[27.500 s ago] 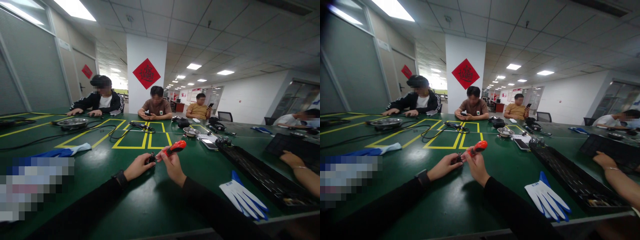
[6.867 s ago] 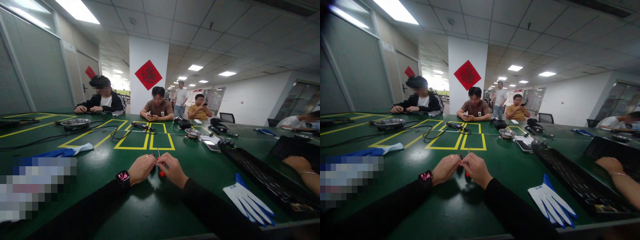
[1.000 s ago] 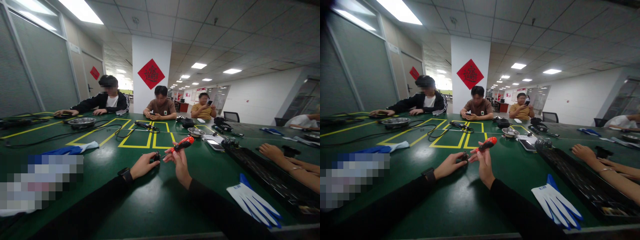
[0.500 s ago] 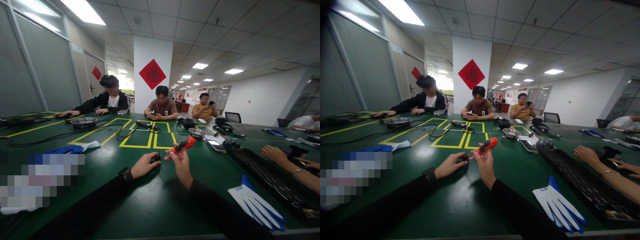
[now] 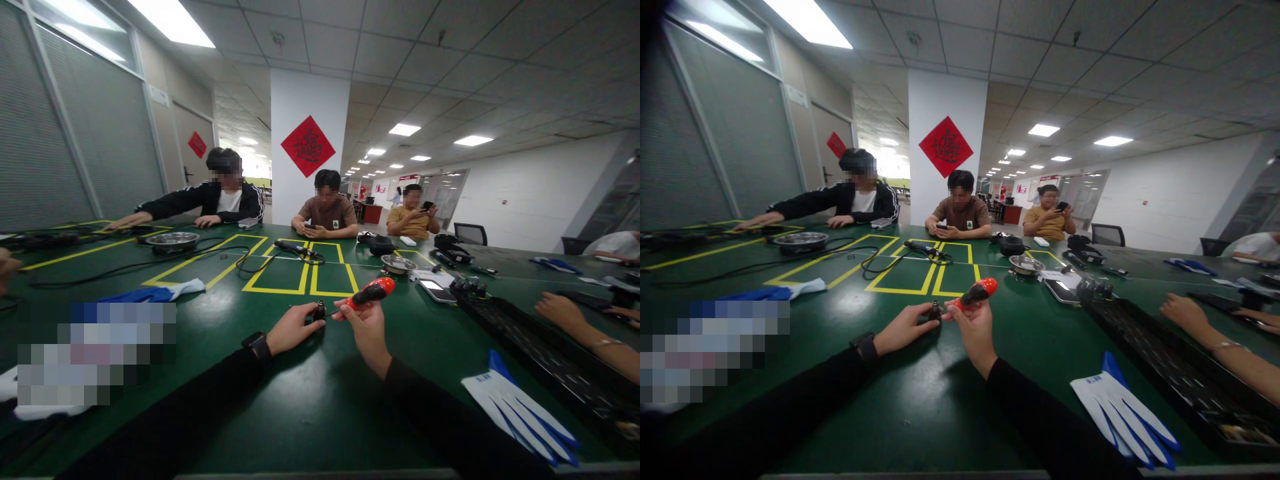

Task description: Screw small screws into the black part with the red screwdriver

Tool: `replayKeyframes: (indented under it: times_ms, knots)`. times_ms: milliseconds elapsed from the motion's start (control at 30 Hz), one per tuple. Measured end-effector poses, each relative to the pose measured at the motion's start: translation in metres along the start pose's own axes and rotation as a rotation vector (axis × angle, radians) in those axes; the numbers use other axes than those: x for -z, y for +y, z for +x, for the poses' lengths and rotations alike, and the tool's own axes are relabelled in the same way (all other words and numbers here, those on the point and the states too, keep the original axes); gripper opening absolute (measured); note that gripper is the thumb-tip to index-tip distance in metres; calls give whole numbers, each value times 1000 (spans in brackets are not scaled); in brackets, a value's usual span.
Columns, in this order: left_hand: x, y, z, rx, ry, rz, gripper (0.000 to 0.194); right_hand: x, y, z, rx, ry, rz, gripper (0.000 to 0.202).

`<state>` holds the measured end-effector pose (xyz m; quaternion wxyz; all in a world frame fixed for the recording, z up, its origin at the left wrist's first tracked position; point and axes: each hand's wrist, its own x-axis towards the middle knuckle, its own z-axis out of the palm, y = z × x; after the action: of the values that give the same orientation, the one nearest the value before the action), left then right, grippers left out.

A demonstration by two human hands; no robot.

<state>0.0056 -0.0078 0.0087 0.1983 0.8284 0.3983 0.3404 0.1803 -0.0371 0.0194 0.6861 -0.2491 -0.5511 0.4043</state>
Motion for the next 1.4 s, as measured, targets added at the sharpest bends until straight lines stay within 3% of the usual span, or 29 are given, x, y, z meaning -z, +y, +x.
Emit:
replayKeyframes:
  times_ms: [267, 567, 900, 1400]
  knots:
    - [0, 0, 0, 10, 3, -13, 28, 2, -8, -2, -9, -57, 39, 28]
    - [-1, -4, 0, -20, 10, 43, 26, -1, -3, -1, 17, -21, -29, 18]
    - [-1, -3, 0, -23, 9, 27, 29, 2, -8, -3, 1, -90, 46, 30]
    - [-1, -6, 0, -26, 5, 22, 30, -1, -2, -2, -13, -37, 8, 26]
